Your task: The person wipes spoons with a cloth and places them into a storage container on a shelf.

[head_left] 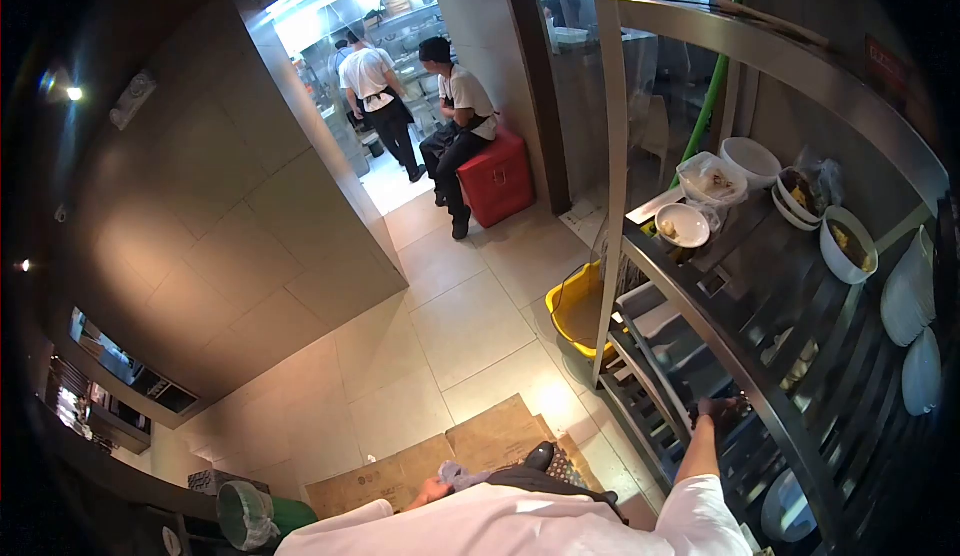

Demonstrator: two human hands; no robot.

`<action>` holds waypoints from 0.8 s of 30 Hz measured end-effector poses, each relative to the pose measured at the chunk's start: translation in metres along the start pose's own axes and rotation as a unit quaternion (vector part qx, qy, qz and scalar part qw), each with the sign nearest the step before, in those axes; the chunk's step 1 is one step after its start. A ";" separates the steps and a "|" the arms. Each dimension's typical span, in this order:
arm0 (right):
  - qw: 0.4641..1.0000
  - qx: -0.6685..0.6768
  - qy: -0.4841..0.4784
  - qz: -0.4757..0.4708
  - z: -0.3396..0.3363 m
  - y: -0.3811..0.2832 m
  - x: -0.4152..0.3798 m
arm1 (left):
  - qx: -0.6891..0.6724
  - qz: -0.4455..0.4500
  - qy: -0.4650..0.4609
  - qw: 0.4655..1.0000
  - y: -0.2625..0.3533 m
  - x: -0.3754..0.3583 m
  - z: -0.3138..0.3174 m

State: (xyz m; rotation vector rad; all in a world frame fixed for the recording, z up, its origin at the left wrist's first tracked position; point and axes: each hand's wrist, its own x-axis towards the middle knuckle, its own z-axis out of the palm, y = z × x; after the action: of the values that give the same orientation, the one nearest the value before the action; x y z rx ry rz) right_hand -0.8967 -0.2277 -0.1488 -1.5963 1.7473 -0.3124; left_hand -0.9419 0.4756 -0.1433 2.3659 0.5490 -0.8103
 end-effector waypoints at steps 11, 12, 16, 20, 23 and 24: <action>0.923 -0.045 0.148 -0.351 0.013 0.039 0.053 | -0.019 0.020 -0.036 0.999 -0.033 0.018 0.027; 0.887 -0.078 0.218 -0.399 0.008 0.047 0.060 | -0.019 0.025 -0.049 0.998 -0.035 0.021 0.029; 0.983 0.050 0.094 -0.148 -0.049 0.025 -0.001 | -0.020 0.037 -0.083 0.996 -0.038 0.033 0.040; 0.964 0.037 0.133 -0.226 -0.046 0.017 -0.027 | -0.039 0.053 -0.069 0.995 -0.043 0.049 0.048; 0.958 0.012 0.119 -0.260 -0.013 0.037 0.008 | -0.032 0.037 -0.033 0.998 -0.017 0.036 0.034; 0.956 -0.005 0.125 -0.266 -0.012 0.037 0.009 | -0.016 0.022 -0.027 0.999 0.010 0.017 0.022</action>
State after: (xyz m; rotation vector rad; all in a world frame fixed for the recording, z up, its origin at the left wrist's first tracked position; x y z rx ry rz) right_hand -0.9320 -0.2326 -0.1668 -2.0939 1.4626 -0.7943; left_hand -0.9334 0.4576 -0.1644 2.3126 0.4814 -0.8360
